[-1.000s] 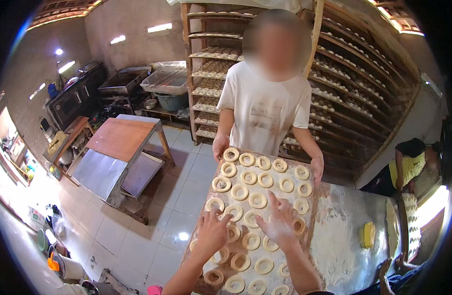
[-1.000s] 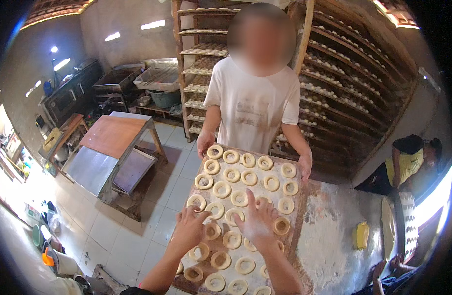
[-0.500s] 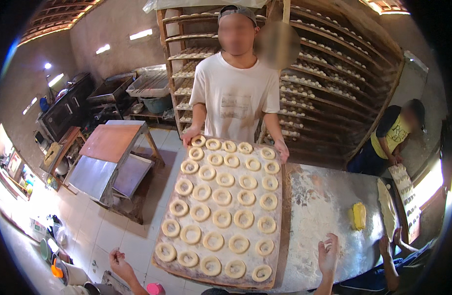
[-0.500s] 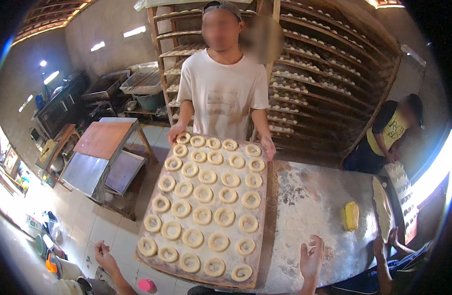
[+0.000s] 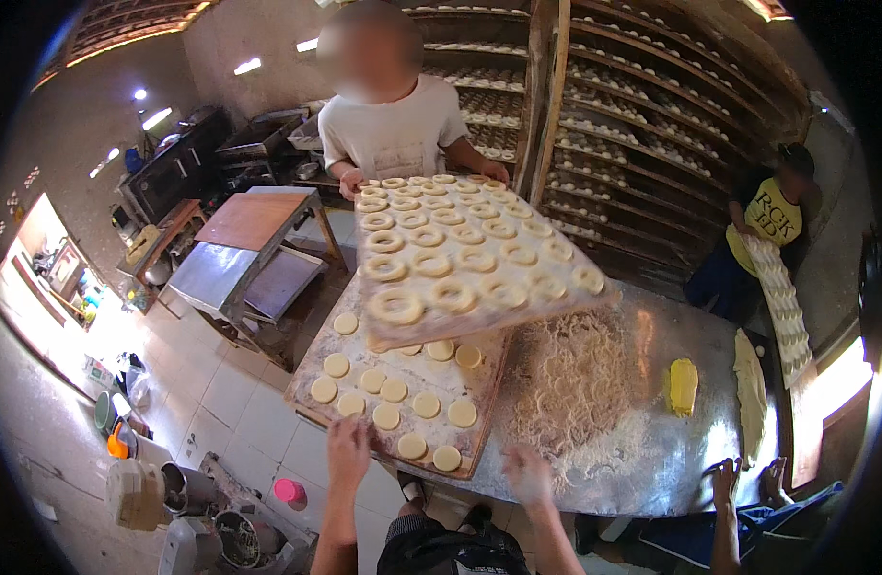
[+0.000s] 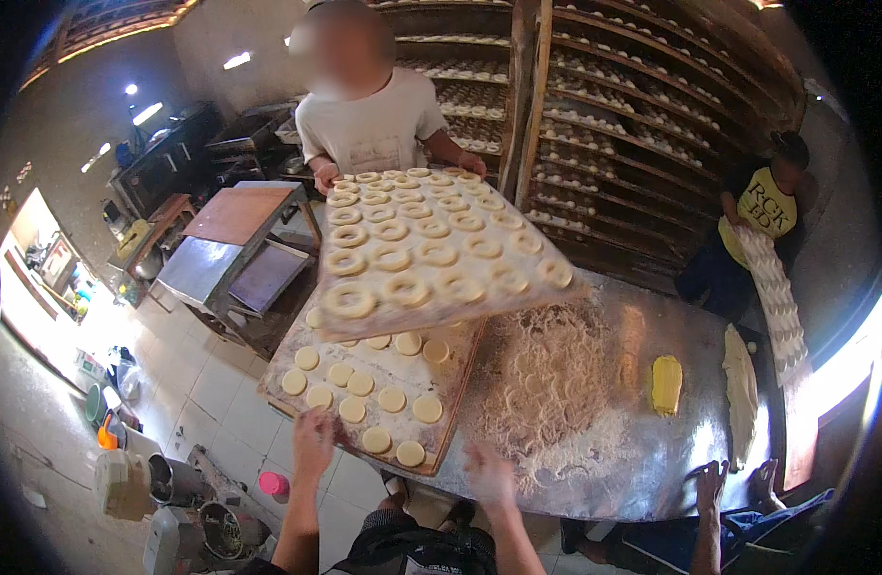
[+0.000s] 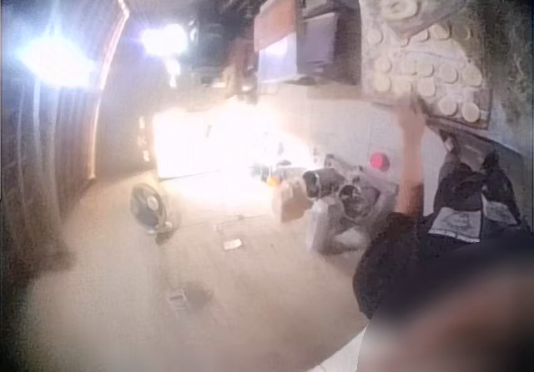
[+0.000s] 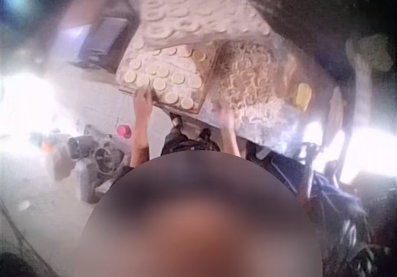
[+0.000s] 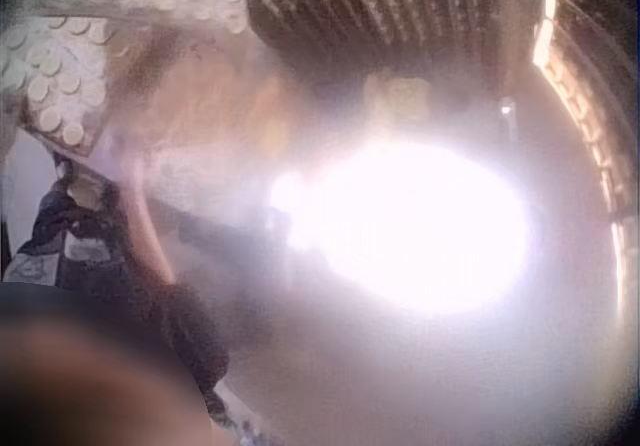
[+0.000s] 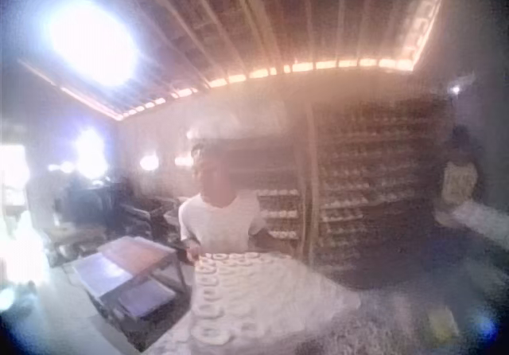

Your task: The person shapes small dough pieces into rings by hand and places them on a wooden board. A coworker also shapes dough and loads trays onto a rack in the background.

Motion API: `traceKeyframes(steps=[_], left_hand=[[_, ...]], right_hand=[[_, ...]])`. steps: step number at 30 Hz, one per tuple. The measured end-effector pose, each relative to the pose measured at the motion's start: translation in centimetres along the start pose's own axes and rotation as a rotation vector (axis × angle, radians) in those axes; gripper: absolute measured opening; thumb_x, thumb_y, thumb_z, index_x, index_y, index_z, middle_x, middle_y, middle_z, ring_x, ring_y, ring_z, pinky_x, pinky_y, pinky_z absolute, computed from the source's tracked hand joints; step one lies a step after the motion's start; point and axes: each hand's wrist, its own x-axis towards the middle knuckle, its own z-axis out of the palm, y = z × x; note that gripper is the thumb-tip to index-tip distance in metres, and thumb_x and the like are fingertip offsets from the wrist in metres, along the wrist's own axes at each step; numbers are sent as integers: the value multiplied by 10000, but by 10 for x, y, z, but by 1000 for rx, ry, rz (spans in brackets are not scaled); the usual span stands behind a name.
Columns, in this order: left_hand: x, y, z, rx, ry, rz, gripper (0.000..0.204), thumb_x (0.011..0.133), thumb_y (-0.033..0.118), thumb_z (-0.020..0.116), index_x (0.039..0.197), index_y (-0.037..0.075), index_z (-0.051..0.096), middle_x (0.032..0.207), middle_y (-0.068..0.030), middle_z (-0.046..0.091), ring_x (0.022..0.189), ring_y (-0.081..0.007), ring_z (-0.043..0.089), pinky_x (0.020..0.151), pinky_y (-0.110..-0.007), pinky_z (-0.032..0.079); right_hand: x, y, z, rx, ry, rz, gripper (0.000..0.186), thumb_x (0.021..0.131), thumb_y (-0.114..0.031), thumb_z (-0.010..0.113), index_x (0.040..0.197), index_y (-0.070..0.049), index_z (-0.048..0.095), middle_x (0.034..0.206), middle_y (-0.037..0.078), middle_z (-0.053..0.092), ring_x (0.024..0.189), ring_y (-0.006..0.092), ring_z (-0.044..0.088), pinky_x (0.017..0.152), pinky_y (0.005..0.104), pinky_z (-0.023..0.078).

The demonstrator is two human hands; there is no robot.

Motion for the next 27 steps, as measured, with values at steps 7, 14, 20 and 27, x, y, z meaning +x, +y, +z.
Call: traceKeyframes(steps=[7, 14, 20, 27], left_hand=[[-18, 83, 22, 463, -177, 104, 328, 886, 204, 698, 1179, 84, 612, 1135, -216, 566, 1108, -408, 540, 951, -533, 431], [-29, 77, 31, 212, -352, 123, 355, 862, 120, 686, 1187, 44, 564, 1143, -216, 544, 1125, -415, 517, 960, -511, 416], [-28, 77, 31, 105, -266, 107, 356, 819, 19, 665, 1164, 36, 578, 1163, -200, 567, 1099, -425, 521, 953, -516, 425], [-13, 80, 15, 32, -518, 122, 264, 805, 14, 676, 1066, 24, 634, 1023, -195, 649, 996, -402, 613, 847, -483, 496]], right_hand=[[-8, -42, 76, -819, -101, -499, 372, 858, -309, 714, 1130, -65, 645, 1161, 173, 576, 1230, 372, 522, 950, 509, 479], [-1, -34, 69, -535, -405, -449, 374, 860, -247, 690, 1153, -38, 589, 1194, 184, 541, 1228, 374, 514, 996, 527, 452], [0, -34, 62, -710, -244, -622, 338, 878, -169, 617, 1176, -23, 553, 1157, 202, 563, 1191, 373, 549, 1024, 509, 445], [4, -34, 75, -547, -500, -533, 289, 934, -194, 611, 1157, -19, 553, 1092, 163, 642, 1056, 338, 643, 928, 423, 526]])
